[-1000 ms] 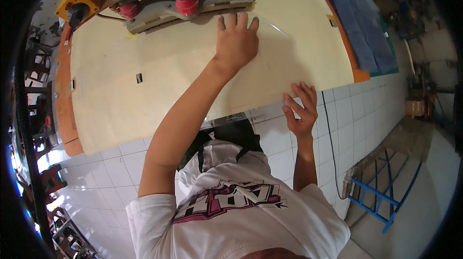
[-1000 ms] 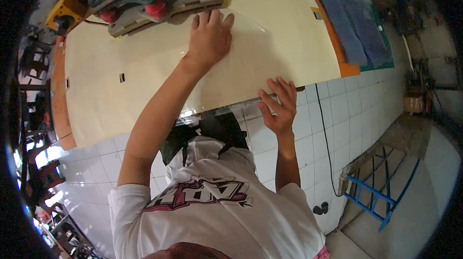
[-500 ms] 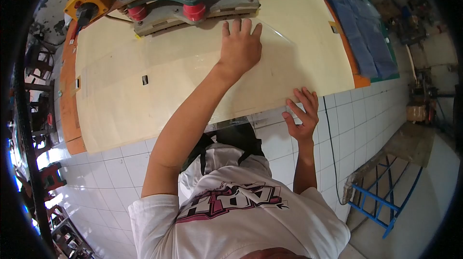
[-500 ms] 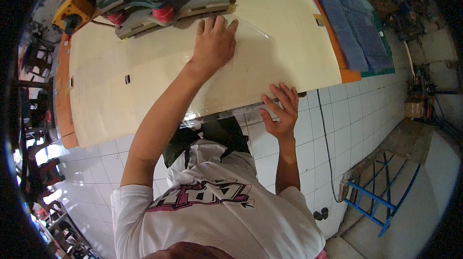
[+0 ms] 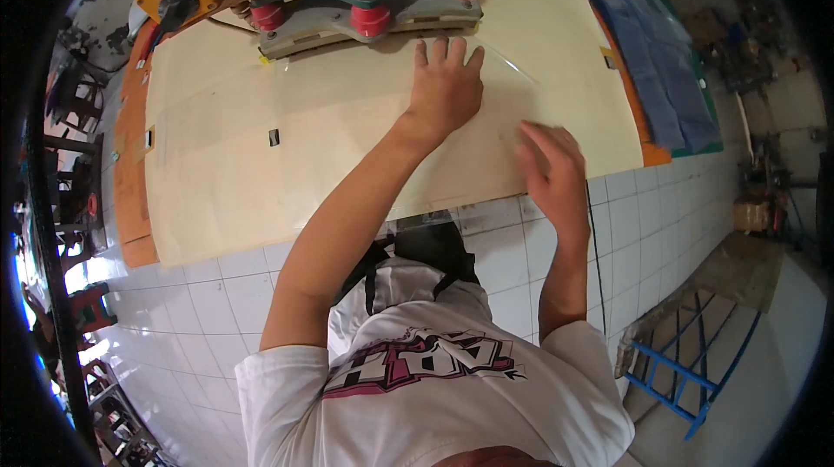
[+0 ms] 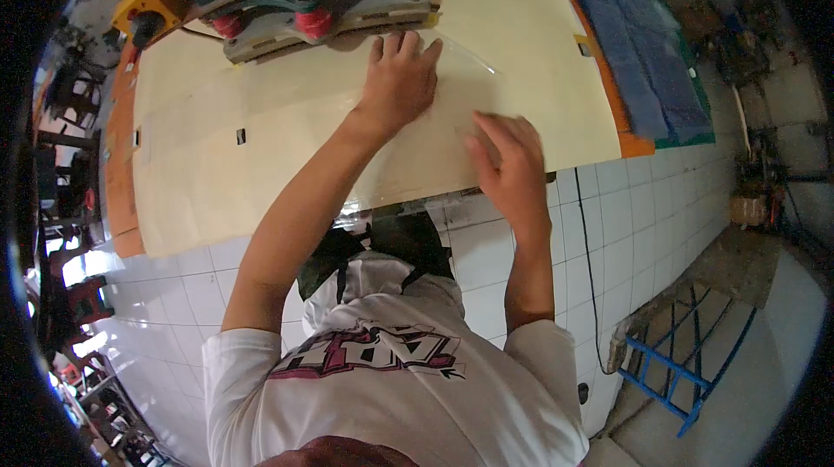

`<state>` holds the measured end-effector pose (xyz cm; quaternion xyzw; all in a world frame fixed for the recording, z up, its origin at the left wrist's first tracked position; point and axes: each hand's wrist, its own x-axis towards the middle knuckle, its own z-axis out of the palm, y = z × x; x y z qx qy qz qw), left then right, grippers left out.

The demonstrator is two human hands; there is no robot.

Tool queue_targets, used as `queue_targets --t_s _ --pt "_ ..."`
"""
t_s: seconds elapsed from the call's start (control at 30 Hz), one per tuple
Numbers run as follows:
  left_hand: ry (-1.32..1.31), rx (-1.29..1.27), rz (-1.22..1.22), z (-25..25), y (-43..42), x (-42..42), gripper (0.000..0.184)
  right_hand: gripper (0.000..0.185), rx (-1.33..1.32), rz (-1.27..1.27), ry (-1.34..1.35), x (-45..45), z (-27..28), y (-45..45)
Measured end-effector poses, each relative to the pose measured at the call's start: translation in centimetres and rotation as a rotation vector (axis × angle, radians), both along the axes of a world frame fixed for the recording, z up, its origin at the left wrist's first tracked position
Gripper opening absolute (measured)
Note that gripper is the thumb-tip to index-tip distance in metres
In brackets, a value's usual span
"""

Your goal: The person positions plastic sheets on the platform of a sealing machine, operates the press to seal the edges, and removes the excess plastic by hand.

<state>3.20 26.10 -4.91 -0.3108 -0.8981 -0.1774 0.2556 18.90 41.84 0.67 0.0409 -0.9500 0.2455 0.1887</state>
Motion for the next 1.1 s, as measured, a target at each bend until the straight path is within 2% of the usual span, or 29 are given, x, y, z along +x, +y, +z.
queue_targets --t_s 0.07,0.1,0.13,0.23,0.3,0.43,0.57,0.63,0.7,0.8,0.83,0.87,0.9,0.93,0.97,1.0,1.07,1.1 --pt "0.020 -0.014 0.014 -0.1 0.2 0.0 0.044 0.041 -0.173 0.105 -0.008 -2.3 -0.3 -1.7" --pt "0.034 -0.035 0.029 -0.4 0.1 -0.1 0.044 0.057 -0.167 0.145 -0.097 -2.9 -0.7 -2.2" --pt "0.073 -0.022 0.042 -1.2 0.3 -0.3 0.046 0.057 -0.175 0.191 -0.090 -3.5 -1.2 -2.7" --pt "0.038 -0.019 0.026 -2.0 0.6 -0.1 0.061 0.067 0.155 0.165 -0.112 -3.8 -4.1 -3.1" --pt "-0.123 -0.033 0.012 -1.7 1.1 -0.3 0.064 0.067 0.163 0.192 -0.126 -3.9 -3.5 -3.4" --pt "-0.142 0.082 -0.026 0.0 -1.0 0.5 0.060 0.066 0.229 0.160 -0.191 -4.1 -2.6 -4.3" --pt "-0.195 0.033 -0.282 2.2 -6.6 5.4 0.057 0.066 0.378 0.183 -0.207 -4.2 -3.2 -3.3" --pt "-0.354 0.056 -0.321 4.0 -10.7 7.8 0.050 0.061 0.325 0.181 -0.196 -4.2 -1.9 -4.2" --pt "-0.340 0.255 -0.308 4.9 -15.7 8.6 0.037 0.060 0.356 0.196 -0.205 -4.5 -1.0 -4.4" --pt "-0.311 0.485 -0.016 5.7 -22.6 8.3 0.025 0.059 0.423 0.234 -0.198 -5.5 1.3 -5.8" --pt "-0.368 0.576 0.289 5.8 -24.2 8.2 0.025 0.058 0.459 0.258 -0.178 -6.0 2.3 -6.8" --pt "-0.179 0.578 0.388 4.4 -26.9 6.6 0.026 0.058 0.454 0.252 -0.182 -6.5 3.5 -8.0" --pt "-0.093 0.593 0.516 3.9 -30.0 5.1 0.026 0.058 0.385 0.418 -0.194 -7.3 4.9 -9.6" --pt "-0.031 0.504 0.619 3.3 -33.2 3.4 0.030 0.058 0.312 0.583 -0.204 -8.2 5.5 -11.1" --pt "-0.093 0.381 0.761 2.7 -36.4 1.6 0.039 0.058 0.286 0.691 -0.208 -9.5 5.0 -12.4" --pt "-0.089 0.380 0.756 1.8 -38.8 0.3 0.039 0.058 0.260 0.798 -0.209 -10.8 4.4 -13.8" --pt "-0.279 0.208 1.033 0.7 -41.5 -1.4 0.048 0.058 0.184 0.933 -0.184 -12.3 4.0 -16.9" --pt "-0.271 0.211 1.034 1.6 -41.0 -1.2 0.048 0.058 0.187 0.933 -0.176 -13.1 3.3 -18.3"
